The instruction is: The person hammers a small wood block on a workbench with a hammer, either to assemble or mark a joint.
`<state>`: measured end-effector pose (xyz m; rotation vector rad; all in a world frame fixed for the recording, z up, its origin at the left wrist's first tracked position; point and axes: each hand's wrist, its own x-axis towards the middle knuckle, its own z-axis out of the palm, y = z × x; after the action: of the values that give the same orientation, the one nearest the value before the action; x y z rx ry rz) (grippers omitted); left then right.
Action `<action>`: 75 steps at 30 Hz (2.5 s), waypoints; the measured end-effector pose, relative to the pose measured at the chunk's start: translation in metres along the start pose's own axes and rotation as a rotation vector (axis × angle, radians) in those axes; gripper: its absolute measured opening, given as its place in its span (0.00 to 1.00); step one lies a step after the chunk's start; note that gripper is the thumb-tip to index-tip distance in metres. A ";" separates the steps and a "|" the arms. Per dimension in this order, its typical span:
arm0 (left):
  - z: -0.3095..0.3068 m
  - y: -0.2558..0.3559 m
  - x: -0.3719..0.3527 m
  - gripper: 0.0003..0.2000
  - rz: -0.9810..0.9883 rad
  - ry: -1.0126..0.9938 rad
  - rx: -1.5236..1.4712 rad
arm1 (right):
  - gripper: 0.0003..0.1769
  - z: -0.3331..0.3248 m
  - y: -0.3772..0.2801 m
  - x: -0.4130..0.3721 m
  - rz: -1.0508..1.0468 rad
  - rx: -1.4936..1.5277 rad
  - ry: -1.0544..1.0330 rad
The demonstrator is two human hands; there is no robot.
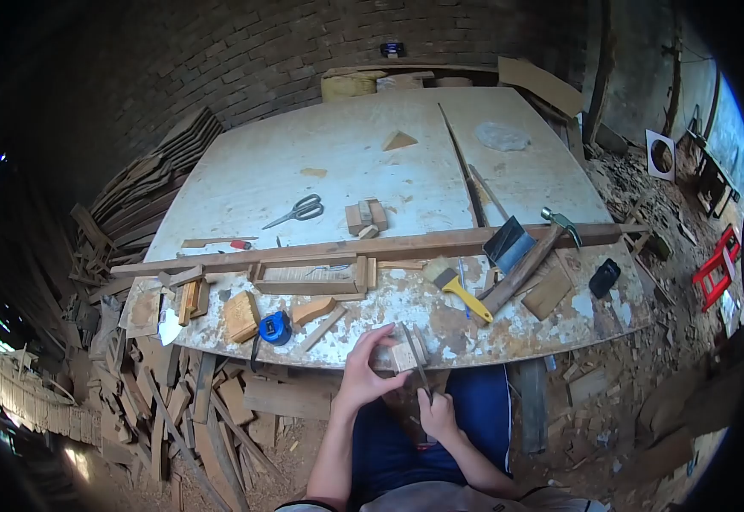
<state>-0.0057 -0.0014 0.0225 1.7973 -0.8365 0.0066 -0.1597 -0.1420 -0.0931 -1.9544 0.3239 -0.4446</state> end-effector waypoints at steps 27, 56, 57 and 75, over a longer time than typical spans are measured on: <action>-0.002 0.001 -0.008 0.51 0.001 -0.006 -0.026 | 0.21 -0.006 -0.005 0.016 -0.030 -0.027 -0.046; 0.000 0.005 0.004 0.50 0.031 0.010 -0.012 | 0.20 0.000 0.031 0.004 -0.014 -0.004 -0.005; 0.000 0.005 0.001 0.50 0.021 0.011 -0.017 | 0.20 0.013 0.060 -0.011 -0.003 -0.008 0.000; -0.002 0.004 0.002 0.52 0.017 -0.008 0.018 | 0.20 0.015 0.051 -0.009 -0.038 0.007 0.048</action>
<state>-0.0053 -0.0012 0.0273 1.8077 -0.8599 0.0178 -0.1619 -0.1465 -0.1464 -1.9481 0.3160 -0.5170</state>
